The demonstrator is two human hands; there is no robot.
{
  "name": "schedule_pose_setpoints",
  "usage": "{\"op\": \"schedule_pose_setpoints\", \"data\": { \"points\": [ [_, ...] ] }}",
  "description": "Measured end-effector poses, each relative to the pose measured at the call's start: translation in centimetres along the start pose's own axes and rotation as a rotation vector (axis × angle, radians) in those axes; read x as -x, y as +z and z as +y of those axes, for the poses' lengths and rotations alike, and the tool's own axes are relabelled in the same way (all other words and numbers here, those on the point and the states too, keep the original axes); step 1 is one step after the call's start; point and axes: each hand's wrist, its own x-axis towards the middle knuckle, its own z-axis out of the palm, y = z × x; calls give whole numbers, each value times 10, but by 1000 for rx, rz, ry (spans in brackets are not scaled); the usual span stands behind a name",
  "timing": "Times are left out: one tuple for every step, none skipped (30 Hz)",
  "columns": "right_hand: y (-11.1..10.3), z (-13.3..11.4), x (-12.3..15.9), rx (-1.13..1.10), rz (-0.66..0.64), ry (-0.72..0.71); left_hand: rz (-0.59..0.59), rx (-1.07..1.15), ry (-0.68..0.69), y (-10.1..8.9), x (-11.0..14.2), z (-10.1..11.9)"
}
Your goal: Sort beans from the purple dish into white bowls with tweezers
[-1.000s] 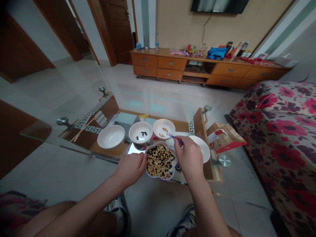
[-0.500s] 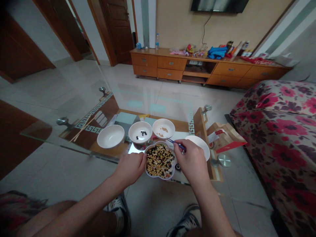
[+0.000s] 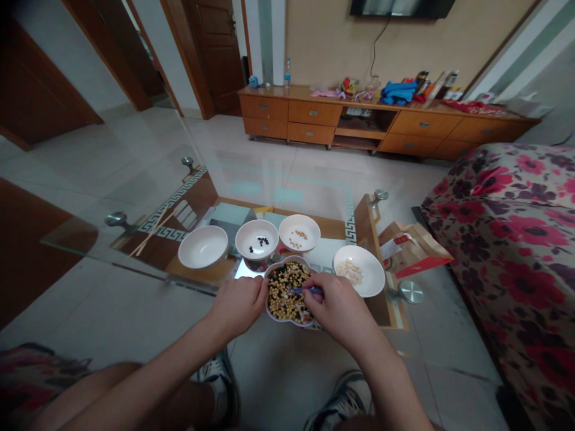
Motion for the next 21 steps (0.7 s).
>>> {"op": "schedule_pose_setpoints", "data": {
  "points": [
    [0,-1,0,-1,-12,-4,-3,2,0,0,0,0],
    [1,-2,0,0,-23,-6,-6,3,0,-1,0,0],
    [1,-3,1,4,-33,-7,-8,3,1,-1,0,0],
    [1,-4,1,12,-38,-8,-10,1,1,-1,1,1],
    [1,-4,1,20,-41,-8,-10,-2,2,-1,1,1],
    [1,-4,1,26,-42,-8,-11,-4,1,-1,1,1],
    [2,-4,1,31,-41,-7,-11,-5,1,-1,1,1],
    [2,-3,1,35,-38,-6,-12,-5,1,-1,1,1],
    [2,-3,0,37,-33,-6,-13,-4,2,-1,1,0],
    [3,-2,0,40,-31,-3,-13,-3,3,-1,1,0],
    [3,-1,0,45,-28,0,-13,-1,4,-1,1,0],
    [3,-1,0,50,-26,0,-12,0,7,-1,1,0],
    [4,-1,0,55,-24,-4,-11,0,10,-1,1,0],
    [4,-1,0,59,-26,-9,-11,0,11,-1,1,0],
    [5,-1,-1,62,-30,-13,-13,0,10,-1,1,0],
    [6,-1,-1,62,-34,-15,-16,0,8,0,1,0],
    [6,-1,-1,61,-40,-16,-18,0,6,0,1,0],
    [7,-1,-1,59,-44,-15,-16,0,7,0,1,-1],
    [8,-1,-2,55,-44,-15,-12,0,9,0,1,-1],
    [8,-1,-2,53,-43,-16,-5,-2,14,0,1,-1],
    [9,-1,-2,52,-41,-21,2,-4,17,1,1,-1]
  ]
}}
